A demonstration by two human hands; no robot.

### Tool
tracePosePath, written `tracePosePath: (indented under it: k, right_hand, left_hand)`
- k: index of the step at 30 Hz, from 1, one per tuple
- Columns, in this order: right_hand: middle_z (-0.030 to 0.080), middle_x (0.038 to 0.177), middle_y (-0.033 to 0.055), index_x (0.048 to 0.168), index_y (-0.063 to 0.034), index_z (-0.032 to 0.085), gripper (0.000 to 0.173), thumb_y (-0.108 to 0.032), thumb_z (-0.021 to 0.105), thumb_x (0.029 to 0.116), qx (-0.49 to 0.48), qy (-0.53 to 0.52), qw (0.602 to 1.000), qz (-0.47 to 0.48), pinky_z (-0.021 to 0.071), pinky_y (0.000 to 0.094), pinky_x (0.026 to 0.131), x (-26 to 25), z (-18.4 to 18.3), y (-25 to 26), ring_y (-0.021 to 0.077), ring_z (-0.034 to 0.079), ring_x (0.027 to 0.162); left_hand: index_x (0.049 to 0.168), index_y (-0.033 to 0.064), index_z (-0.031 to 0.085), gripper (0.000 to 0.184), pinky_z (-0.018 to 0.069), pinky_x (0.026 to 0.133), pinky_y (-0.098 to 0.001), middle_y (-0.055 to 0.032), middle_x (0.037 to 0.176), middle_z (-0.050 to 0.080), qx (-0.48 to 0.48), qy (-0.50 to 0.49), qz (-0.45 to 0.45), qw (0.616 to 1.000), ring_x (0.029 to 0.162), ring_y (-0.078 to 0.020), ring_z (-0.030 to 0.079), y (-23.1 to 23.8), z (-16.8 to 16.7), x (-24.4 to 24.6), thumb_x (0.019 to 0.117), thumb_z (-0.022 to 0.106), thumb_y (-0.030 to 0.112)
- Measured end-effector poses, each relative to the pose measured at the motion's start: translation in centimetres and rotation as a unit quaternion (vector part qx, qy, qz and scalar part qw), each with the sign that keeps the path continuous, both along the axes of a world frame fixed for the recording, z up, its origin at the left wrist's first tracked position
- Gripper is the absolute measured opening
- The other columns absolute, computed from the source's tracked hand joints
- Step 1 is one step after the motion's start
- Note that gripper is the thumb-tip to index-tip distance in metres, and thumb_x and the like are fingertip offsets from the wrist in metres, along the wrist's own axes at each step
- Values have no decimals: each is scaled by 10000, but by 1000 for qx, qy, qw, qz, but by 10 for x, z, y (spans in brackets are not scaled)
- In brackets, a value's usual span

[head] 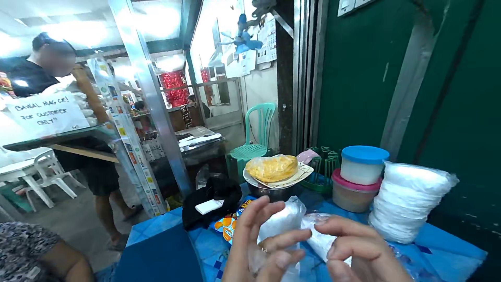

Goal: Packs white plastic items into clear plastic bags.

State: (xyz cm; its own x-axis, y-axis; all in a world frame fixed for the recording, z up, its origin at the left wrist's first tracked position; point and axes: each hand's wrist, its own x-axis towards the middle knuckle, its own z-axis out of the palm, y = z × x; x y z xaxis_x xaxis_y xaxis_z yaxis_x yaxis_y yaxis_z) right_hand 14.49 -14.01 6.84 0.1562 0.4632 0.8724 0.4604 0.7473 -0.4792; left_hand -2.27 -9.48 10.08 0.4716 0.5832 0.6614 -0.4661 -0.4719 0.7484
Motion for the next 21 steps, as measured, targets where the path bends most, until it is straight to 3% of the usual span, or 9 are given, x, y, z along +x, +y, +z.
tracePosePath:
  k: [3, 5, 9, 12, 14, 15, 17, 19, 21]
  right_hand:
    - [541, 1394, 93, 1066, -258, 725, 200, -419, 680, 957, -23, -73, 997, -15, 357, 408, 1151, -3, -6, -2, 193, 415, 1401]
    - [527, 1424, 107, 1020, -284, 730, 136, -393, 712, 940, -13, -92, 995, -29, 345, 422, 1159, -6, -9, 1, 210, 392, 1424]
    - [582, 1315, 48, 971, -192, 673, 138, -326, 649, 998, 5, -63, 997, -44, 405, 341, 1131, 3, -4, -1, 134, 484, 1334]
    - [637, 1186, 12, 990, -136, 678, 192, -294, 580, 1044, 7, -35, 999, -40, 474, 254, 1029, 10, -3, -5, 71, 568, 1191]
    - [690, 1072, 4, 1000, -122, 661, 220, -285, 529, 1067, 13, -33, 999, -28, 487, 296, 989, 14, -6, -7, 85, 623, 1095]
    - [704, 1021, 11, 994, -114, 654, 246, -291, 506, 1076, 15, -34, 999, -13, 496, 316, 973, 16, -9, -7, 98, 644, 1052]
    - [709, 946, 38, 966, -92, 645, 327, -347, 477, 1083, 13, -33, 999, 19, 517, 314, 908, 17, -12, -8, 111, 664, 969]
    - [713, 924, 40, 984, -92, 662, 325, -393, 556, 1045, 4, -32, 999, 34, 529, 302, 873, 17, -14, -9, 102, 670, 927]
    - [719, 910, 38, 986, -85, 681, 240, -315, 623, 1022, 2, -32, 999, 33, 531, 300, 874, 16, -14, -9, 95, 673, 907]
  left_hand:
    - [1631, 120, 15, 681, 501, 1088, -524, -166, 1613, 332, -22, -26, -65, 997, 1386, -355, 499, 2, 0, -1, 1104, 406, 302]
    - [1635, 132, -29, 758, 500, 1086, -519, -172, 1625, 316, -30, -35, -81, 996, 1411, -359, 470, 0, -3, 1, 1085, 464, 300]
    - [1605, -3, -38, 959, 549, 1042, -470, -243, 1575, 366, -14, -5, -75, 997, 1273, -338, 604, 0, -7, 6, 925, 635, -71]
    - [1517, -125, 264, 700, 591, 955, -370, -162, 1338, 649, 7, 19, -11, 1000, 1099, -208, 703, -1, -6, 4, 909, 612, -137]
    - [1313, -65, 581, 419, 603, 893, -308, -59, 1098, 758, 13, 8, 24, 1000, 979, -118, 726, -1, -8, 3, 902, 654, -100]
    - [1232, -22, 652, 339, 608, 878, -296, -31, 1054, 760, 12, 1, 25, 1000, 951, -97, 724, -1, -9, 2, 899, 671, -81]
    - [1202, -6, 659, 318, 613, 841, -302, -34, 1010, 751, 6, -4, 12, 1000, 910, -104, 720, -1, -11, 4, 893, 676, -81]
    - [1237, -9, 633, 356, 604, 838, -294, -27, 994, 744, 8, 1, 1, 1000, 900, -92, 708, 0, -14, 6, 891, 698, -60]
    - [1220, 1, 654, 352, 596, 842, -276, -15, 999, 734, 15, 3, 0, 1000, 899, -73, 695, 0, -16, 7, 878, 732, -31]
